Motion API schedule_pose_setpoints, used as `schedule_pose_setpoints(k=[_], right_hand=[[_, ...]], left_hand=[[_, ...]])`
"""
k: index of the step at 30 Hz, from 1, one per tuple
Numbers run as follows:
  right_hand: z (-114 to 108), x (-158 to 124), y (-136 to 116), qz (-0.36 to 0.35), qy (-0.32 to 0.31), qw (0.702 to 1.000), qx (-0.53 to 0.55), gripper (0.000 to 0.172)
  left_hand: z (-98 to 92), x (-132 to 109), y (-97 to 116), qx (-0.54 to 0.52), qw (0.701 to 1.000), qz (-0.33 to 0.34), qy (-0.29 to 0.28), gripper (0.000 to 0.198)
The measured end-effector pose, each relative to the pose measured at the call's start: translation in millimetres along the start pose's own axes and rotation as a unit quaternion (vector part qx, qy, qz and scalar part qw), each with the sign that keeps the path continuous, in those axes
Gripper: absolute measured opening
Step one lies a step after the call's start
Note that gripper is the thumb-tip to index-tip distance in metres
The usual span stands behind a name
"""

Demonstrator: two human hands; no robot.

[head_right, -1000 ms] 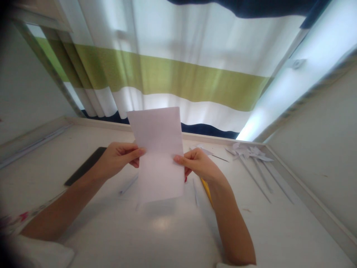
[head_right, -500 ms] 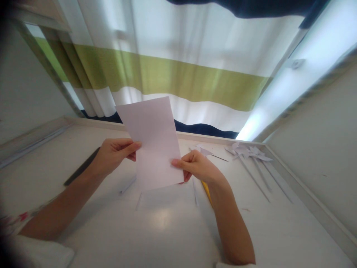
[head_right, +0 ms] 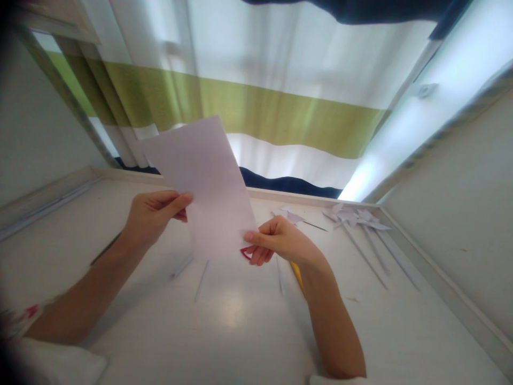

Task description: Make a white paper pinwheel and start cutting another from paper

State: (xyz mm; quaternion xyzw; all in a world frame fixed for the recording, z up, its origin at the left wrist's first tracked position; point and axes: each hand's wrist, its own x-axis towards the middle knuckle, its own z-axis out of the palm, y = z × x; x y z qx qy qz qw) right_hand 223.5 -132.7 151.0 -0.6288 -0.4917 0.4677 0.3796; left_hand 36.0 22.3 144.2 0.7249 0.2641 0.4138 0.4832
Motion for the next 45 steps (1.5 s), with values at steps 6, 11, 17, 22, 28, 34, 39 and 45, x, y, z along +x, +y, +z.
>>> schedule_pose_setpoints(k=[6,11,17,22,28,34,39,45], right_hand=[[-0.2,-5.2,-0.3,-0.006,-0.007,1.000,-0.011,0.036],[-5.8,-4.0,3.9,-0.030,-0.029,0.998,-0.042,0.035],[-10.0,-2.1,10.9,-0.051,-0.021,0.997,-0.047,0.048],[-10.9,-5.4,10.7,-0.083,0.000,0.995,-0.061,0.049],[-10.9,-6.6,9.6,-0.089,0.006,0.995,-0.039,0.050],[-11.6,-9.2,11.1,-0.096,0.044,0.994,-0.017,0.049],[-12.4,-12.7,10.4,-0.141,0.026,0.990,-0.009,0.048],[-12.3,-15.1,11.0,-0.132,0.055,0.990,-0.009,0.051]], left_hand=[[-1.5,0.5,1.5,0.004,1.000,-0.001,0.002,0.022],[1.7,-3.2,2.5,0.003,0.999,0.007,-0.044,0.025],[5.7,-11.1,7.5,0.014,0.994,0.006,-0.110,0.024],[5.4,-17.2,9.2,0.006,0.988,0.010,-0.154,0.024],[8.2,-21.8,11.8,-0.001,0.981,-0.009,-0.193,0.024],[11.9,-26.7,14.8,0.012,0.968,-0.013,-0.251,0.028],[14.6,-31.4,17.9,0.005,0.963,-0.029,-0.268,0.030],[17.2,-38.3,19.1,-0.010,0.953,-0.062,-0.297,0.029]])
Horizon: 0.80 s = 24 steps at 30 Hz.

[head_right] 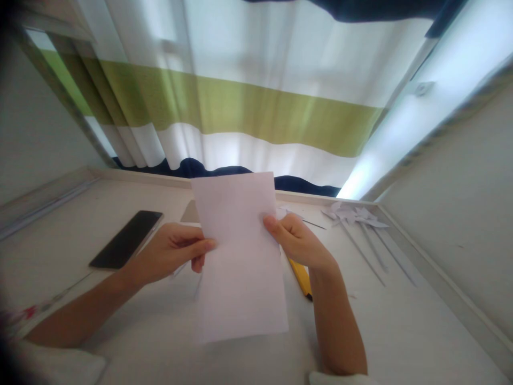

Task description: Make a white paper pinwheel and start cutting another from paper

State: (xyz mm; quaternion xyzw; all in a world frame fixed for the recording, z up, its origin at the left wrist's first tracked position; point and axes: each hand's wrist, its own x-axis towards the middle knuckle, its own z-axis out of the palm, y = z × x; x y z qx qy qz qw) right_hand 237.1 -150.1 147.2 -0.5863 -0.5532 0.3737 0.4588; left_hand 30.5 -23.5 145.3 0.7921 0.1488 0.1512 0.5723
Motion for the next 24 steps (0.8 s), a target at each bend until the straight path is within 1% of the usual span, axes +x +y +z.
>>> schedule_pose_setpoints(k=[2,4,7,9,13,19,22,24], right_hand=[[0.3,-0.4,-0.2,-0.013,0.005,1.000,-0.003,0.053],[0.9,-0.8,-1.0,-0.017,0.013,1.000,0.002,0.054],[1.7,-1.3,-2.4,0.003,0.015,1.000,0.014,0.053],[1.5,-1.4,-2.7,0.010,0.014,1.000,0.012,0.052],[0.2,-1.1,-3.8,-0.001,0.025,1.000,0.002,0.054],[0.1,0.6,-3.6,0.035,0.034,0.999,-0.011,0.054],[-2.4,2.9,1.0,0.036,0.058,0.997,-0.020,0.058],[-4.1,4.6,3.2,0.039,0.076,0.996,-0.027,0.057]], left_hand=[[1.9,-0.8,0.5,-0.009,1.000,-0.011,-0.008,0.030],[3.8,-1.5,2.1,-0.020,0.999,-0.030,-0.031,0.030],[6.1,-2.5,4.9,-0.029,0.996,-0.058,-0.064,0.029],[6.8,-3.1,5.4,-0.030,0.995,-0.065,-0.072,0.029],[8.0,-4.0,2.3,-0.032,0.994,-0.059,-0.086,0.030],[9.1,-4.7,1.2,-0.015,0.995,-0.051,-0.086,0.029],[8.8,-5.3,3.8,-0.009,0.993,-0.052,-0.101,0.029],[8.6,-5.5,5.7,-0.006,0.992,-0.054,-0.110,0.028]])
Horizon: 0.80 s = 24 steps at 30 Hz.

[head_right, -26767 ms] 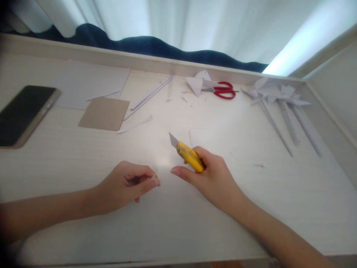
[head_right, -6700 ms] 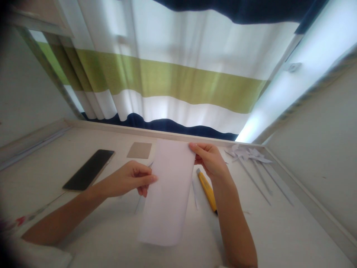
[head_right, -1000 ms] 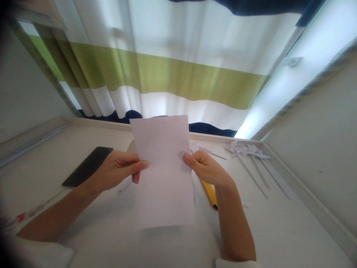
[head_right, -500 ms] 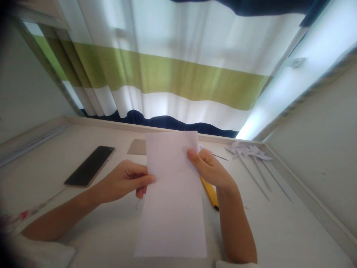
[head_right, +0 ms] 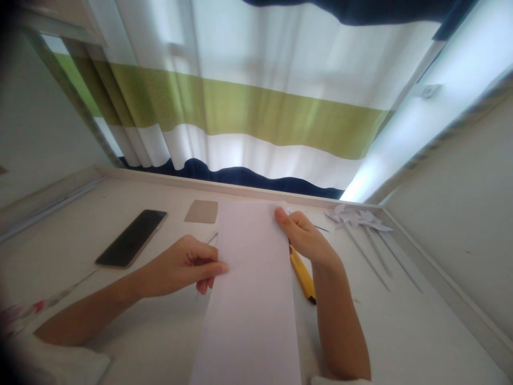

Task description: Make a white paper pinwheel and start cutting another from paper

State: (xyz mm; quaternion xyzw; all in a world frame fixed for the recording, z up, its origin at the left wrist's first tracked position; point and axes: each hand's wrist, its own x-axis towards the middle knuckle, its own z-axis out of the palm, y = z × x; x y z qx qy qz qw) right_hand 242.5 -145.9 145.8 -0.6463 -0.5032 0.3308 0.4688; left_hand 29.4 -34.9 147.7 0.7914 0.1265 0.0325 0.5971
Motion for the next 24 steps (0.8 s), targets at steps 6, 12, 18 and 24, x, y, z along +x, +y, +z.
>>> schedule_pose_setpoints(k=[6,12,18,24], right_hand=[[1.2,5.4,-1.3,0.015,0.016,1.000,-0.017,0.062],[5.2,11.0,-1.5,0.015,0.066,0.998,0.006,0.062],[7.0,13.8,-0.7,0.028,0.114,0.993,0.023,0.063],[7.0,15.7,-1.1,0.012,0.140,0.990,0.024,0.062]], left_hand=[[-0.5,-0.3,1.7,0.011,1.000,-0.017,-0.002,0.028],[-1.3,-1.2,0.7,0.018,1.000,-0.007,-0.011,0.029],[-3.5,-1.1,3.9,0.022,0.999,-0.019,-0.018,0.028],[-2.8,1.0,-3.1,0.018,1.000,0.000,0.001,0.029]])
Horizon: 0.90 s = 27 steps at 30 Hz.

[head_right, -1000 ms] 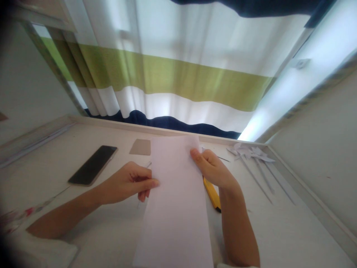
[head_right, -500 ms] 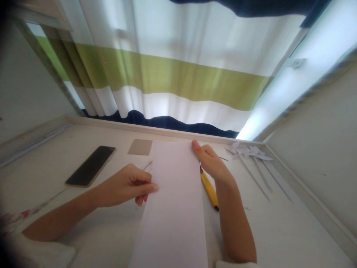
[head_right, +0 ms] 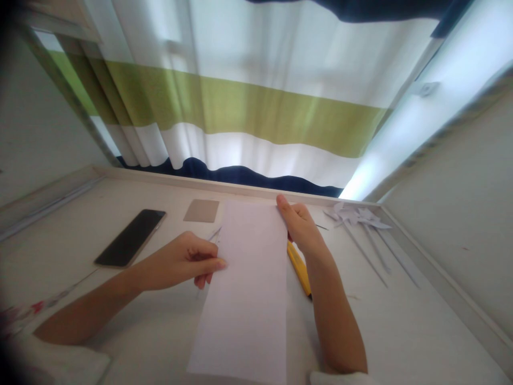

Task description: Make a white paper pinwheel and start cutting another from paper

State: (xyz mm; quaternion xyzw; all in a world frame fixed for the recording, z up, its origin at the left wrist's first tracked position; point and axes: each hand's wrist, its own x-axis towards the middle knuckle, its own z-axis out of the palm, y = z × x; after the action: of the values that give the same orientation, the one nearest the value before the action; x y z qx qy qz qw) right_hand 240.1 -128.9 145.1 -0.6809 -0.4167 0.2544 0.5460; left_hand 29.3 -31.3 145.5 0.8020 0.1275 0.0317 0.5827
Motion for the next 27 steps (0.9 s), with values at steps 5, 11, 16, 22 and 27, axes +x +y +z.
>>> schedule_pose_setpoints(k=[5,11,16,22,27], right_hand=[[1.0,0.9,0.7,-0.001,0.002,1.000,0.014,0.062],[4.4,-0.6,1.7,-0.009,0.057,0.997,0.044,0.060],[2.3,8.5,2.4,-0.013,0.055,0.996,0.075,0.059],[1.0,1.7,21.9,0.020,-0.083,0.986,0.145,0.048],[11.5,-29.3,30.9,0.054,-0.117,0.983,0.133,0.043]], left_hand=[[-1.2,1.5,-1.9,-0.004,1.000,-0.006,-0.004,0.029],[-2.6,4.9,-5.8,-0.019,1.000,-0.006,-0.002,0.029],[-5.7,9.7,-5.6,-0.041,0.999,-0.014,0.005,0.030],[-19.8,19.6,-22.3,-0.101,0.993,-0.021,0.063,0.026],[-26.2,16.0,-36.6,-0.116,0.991,-0.035,0.058,0.027]])
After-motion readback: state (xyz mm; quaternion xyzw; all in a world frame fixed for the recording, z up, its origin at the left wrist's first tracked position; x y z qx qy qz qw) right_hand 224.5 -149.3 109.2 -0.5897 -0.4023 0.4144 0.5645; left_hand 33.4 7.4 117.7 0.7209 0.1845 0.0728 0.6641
